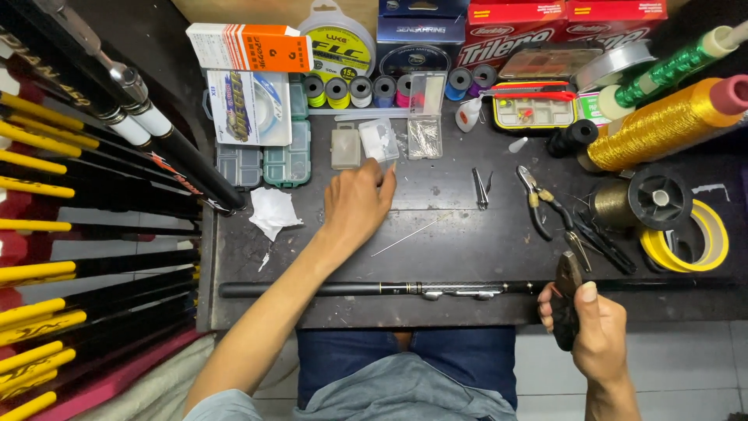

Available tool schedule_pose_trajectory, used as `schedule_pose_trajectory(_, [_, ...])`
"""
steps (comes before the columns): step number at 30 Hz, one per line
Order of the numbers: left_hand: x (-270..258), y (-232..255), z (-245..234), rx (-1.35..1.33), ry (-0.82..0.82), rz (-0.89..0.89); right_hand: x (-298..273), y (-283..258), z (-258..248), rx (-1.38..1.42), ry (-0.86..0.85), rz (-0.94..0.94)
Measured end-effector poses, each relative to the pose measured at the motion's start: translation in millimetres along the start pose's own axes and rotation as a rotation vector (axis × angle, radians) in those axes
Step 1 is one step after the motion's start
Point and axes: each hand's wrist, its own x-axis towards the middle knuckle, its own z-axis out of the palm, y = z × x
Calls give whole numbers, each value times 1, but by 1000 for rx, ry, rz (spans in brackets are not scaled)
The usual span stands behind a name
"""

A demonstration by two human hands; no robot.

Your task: Selecting and preparing small metal guides to be attached to a fishing rod using pliers at a workbench.

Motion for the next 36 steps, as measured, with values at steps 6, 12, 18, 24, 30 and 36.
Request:
schedule_pose_trajectory(6, [14, -16, -21, 145, 212, -20, -3, -4, 1, -24, -9, -13])
schedule_pose_trajectory(12, [18, -10, -31, 130, -22, -176, -4, -3, 4, -3, -44, -25])
schedule_pose_trajectory(18, [20, -14, -31, 167, -72, -163, -3, 2, 5, -1, -42, -17])
schedule_pose_trajectory(24, [17, -19, -33, 175, -101, -95, -2, 6, 5, 30, -53, -1])
schedule_pose_trajectory(30, [6, -26, -33, 205, 10, 1, -2, 2, 8, -18, -78, 0])
schedule_pose_trajectory(36, [-31, 4, -91, -508, -230, -139, 0, -9, 17, -145, -183, -70])
